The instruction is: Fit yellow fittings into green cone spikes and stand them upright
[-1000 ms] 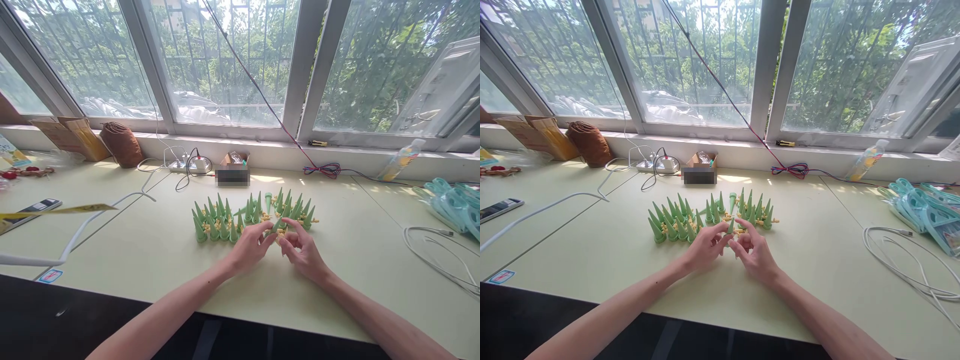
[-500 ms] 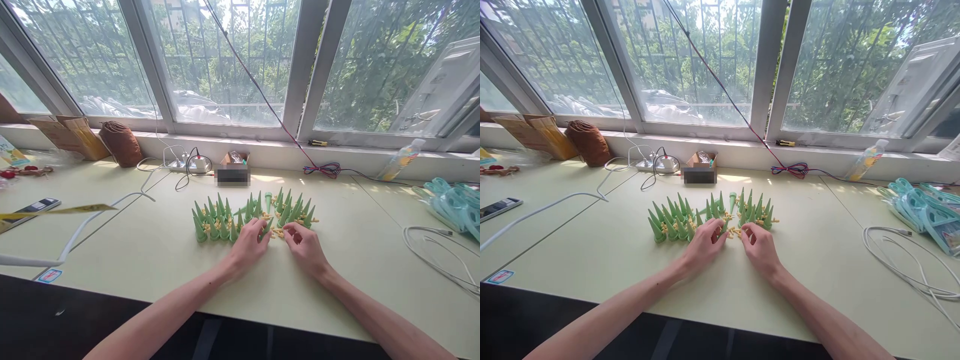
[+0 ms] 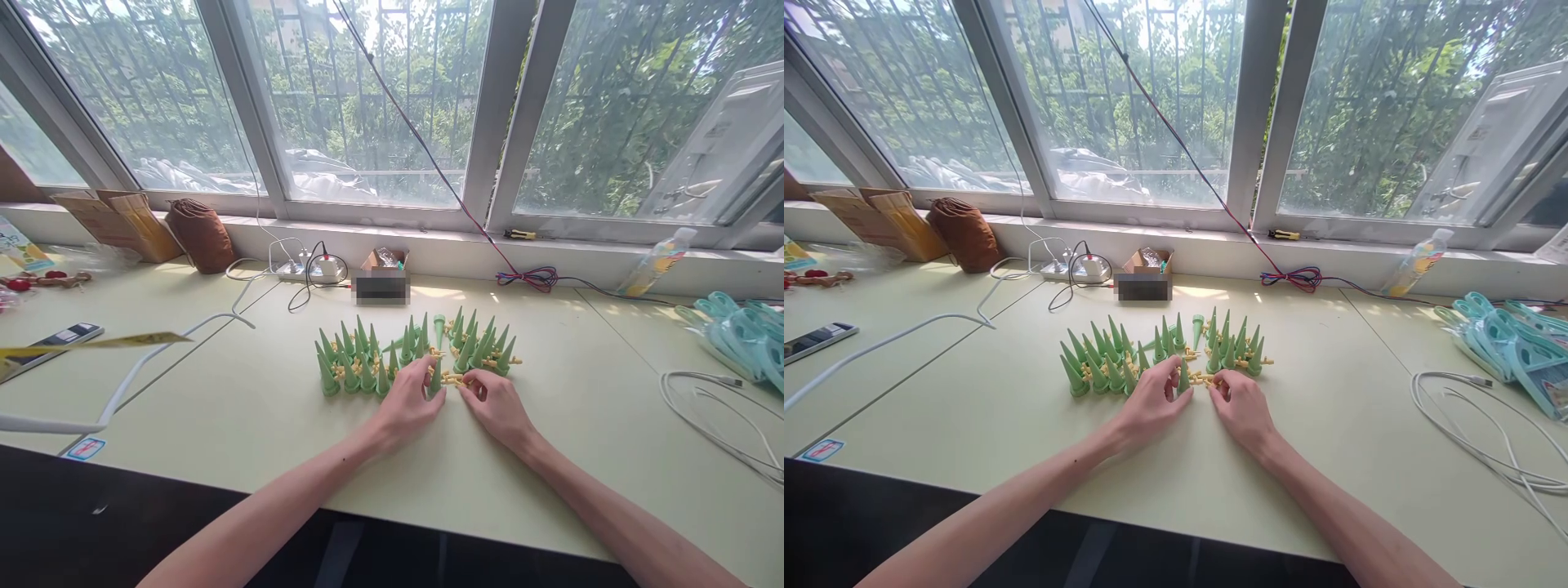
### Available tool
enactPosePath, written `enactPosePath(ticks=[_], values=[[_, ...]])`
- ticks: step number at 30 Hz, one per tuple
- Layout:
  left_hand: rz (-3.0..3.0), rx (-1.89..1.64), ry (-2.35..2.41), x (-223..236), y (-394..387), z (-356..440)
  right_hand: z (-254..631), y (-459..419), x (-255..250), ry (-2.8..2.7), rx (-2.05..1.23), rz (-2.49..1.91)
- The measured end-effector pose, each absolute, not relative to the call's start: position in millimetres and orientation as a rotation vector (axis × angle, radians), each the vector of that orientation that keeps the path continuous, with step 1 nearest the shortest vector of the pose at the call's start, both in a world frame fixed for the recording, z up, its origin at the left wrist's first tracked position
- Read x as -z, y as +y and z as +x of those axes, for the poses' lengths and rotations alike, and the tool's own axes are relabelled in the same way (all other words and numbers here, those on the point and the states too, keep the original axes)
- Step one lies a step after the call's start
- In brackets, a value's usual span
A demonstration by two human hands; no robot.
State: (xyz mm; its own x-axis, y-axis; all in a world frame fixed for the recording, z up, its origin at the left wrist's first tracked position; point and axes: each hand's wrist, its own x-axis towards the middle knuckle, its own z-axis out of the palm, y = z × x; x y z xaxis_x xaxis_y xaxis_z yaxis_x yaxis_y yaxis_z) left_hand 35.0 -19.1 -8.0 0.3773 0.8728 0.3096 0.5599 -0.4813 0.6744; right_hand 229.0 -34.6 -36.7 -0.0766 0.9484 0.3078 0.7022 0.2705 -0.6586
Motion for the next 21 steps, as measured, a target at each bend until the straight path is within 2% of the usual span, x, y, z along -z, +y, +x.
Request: enactPosePath(ticks=[21], values=[[2.160,-0.913,1.219,16.5,-12.2,37.0,222.6,-39.0,26.6,-1.527,-0.786,-1.260]])
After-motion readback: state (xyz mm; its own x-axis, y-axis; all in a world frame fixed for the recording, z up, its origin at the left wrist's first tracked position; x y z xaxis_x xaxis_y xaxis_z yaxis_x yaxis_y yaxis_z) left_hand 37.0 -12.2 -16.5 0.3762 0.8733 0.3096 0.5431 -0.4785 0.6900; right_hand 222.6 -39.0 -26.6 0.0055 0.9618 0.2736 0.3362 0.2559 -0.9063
